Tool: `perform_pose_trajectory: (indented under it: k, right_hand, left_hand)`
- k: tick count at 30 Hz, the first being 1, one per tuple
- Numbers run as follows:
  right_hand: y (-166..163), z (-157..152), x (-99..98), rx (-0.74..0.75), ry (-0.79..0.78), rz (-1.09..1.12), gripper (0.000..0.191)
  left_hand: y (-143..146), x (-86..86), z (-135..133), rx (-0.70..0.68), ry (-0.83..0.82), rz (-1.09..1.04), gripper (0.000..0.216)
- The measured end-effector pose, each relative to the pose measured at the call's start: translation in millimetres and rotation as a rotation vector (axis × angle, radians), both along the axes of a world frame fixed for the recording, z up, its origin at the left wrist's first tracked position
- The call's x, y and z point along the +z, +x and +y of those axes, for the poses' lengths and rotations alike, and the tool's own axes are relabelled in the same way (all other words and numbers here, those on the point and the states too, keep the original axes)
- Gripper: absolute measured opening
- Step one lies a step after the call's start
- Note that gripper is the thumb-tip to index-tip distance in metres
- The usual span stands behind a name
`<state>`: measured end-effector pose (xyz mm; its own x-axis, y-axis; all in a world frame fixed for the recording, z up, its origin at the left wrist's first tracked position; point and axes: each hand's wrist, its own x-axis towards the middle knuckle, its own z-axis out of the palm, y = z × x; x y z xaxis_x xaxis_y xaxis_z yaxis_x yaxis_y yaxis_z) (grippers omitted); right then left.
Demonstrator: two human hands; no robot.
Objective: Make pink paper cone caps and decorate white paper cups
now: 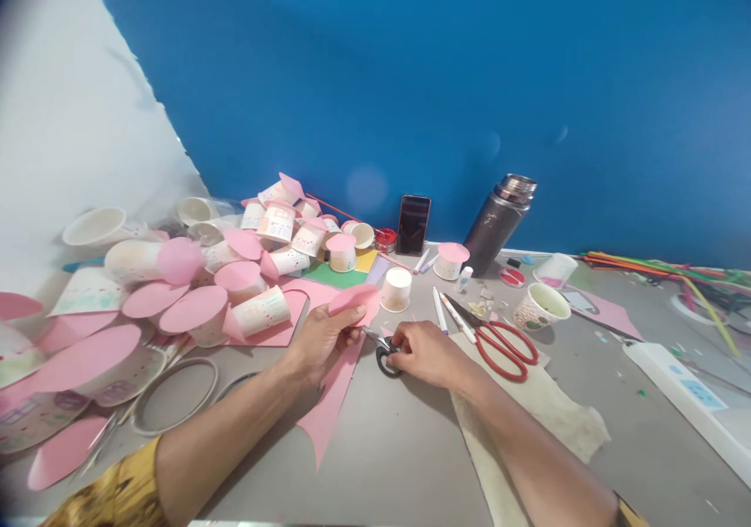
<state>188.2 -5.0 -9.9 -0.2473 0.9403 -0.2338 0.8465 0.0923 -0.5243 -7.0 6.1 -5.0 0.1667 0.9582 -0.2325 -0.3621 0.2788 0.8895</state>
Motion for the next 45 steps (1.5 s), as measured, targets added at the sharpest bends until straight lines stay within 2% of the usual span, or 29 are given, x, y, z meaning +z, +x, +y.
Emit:
perform_pose_trajectory:
  k: [4, 7, 12, 19, 38, 45]
  right_hand:
    - [-1, -1, 2.0, 0.010, 0.078, 0.006, 0.011]
    - [-4, -2, 1.6, -0.048, 0.151, 0.133, 0.016]
    - [-7, -7, 5.0, -0.129, 0.078, 0.584, 0.024]
    - [-11, -11, 6.9, -0.154, 0.024, 0.799, 0.035]
    - [-12, -10, 3.6, -0.167, -0.027, 0.912, 0.041]
    - [-14, -12, 8.6, -0.181, -0.003, 0.865, 0.040]
  left_hand:
    - [0, 4.0, -1, -0.020, 0.009, 0.004, 0.032]
    - [0, 6.3, -2, -0.029, 0.020, 0.018, 0.030]
    - [2, 6.5, -4, -0.038, 0.020, 0.051, 0.028]
    - [5, 4.8, -8, -0.088, 0.049, 0.033, 0.023]
    - [3, 2.0, -8, -0.167, 0.014, 0.044, 0.018]
    - [3, -1.5, -5, -0.199, 0.051, 0.082, 0.029]
